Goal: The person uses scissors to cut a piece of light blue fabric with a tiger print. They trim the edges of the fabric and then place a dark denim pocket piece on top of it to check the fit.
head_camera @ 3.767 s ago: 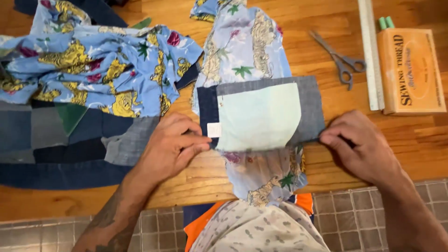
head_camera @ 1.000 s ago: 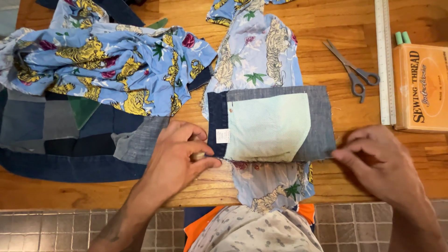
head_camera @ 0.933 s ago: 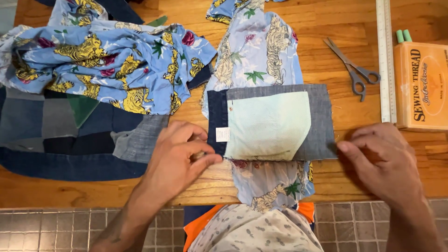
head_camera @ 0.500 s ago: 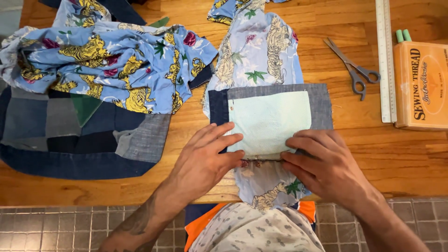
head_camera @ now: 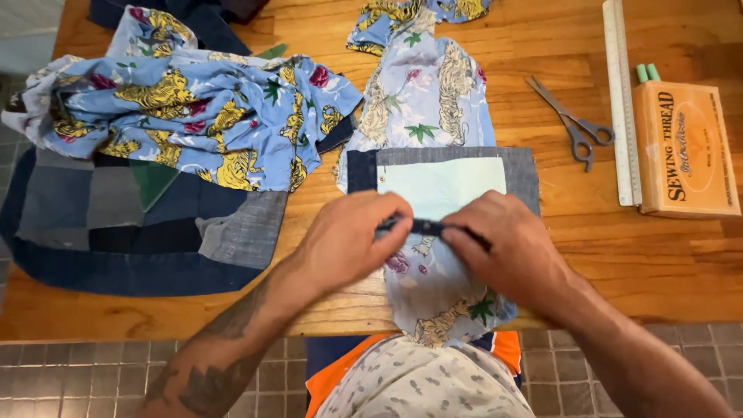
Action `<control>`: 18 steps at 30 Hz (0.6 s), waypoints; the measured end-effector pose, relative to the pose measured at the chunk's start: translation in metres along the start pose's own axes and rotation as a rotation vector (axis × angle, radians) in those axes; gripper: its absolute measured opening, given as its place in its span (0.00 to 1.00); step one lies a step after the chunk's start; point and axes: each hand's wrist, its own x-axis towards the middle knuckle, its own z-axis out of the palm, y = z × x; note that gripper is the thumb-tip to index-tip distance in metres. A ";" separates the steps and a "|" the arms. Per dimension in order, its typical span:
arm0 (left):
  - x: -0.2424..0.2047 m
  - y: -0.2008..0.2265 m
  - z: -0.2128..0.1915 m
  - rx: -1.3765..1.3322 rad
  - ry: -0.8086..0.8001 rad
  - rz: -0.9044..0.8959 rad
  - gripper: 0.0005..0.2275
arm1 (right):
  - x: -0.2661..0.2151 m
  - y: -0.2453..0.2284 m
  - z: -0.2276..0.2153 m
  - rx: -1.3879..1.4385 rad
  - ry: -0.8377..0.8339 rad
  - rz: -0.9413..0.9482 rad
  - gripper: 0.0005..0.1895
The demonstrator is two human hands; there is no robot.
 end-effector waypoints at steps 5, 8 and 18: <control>0.021 -0.036 0.004 -0.314 -0.032 -0.172 0.12 | 0.007 0.003 -0.005 0.267 0.001 0.484 0.04; 0.021 -0.054 0.000 -0.436 -0.075 -0.176 0.22 | 0.011 0.012 0.002 0.294 0.034 0.497 0.03; 0.052 -0.032 -0.084 -0.567 0.169 -0.070 0.04 | 0.018 -0.004 -0.056 0.072 0.428 0.094 0.04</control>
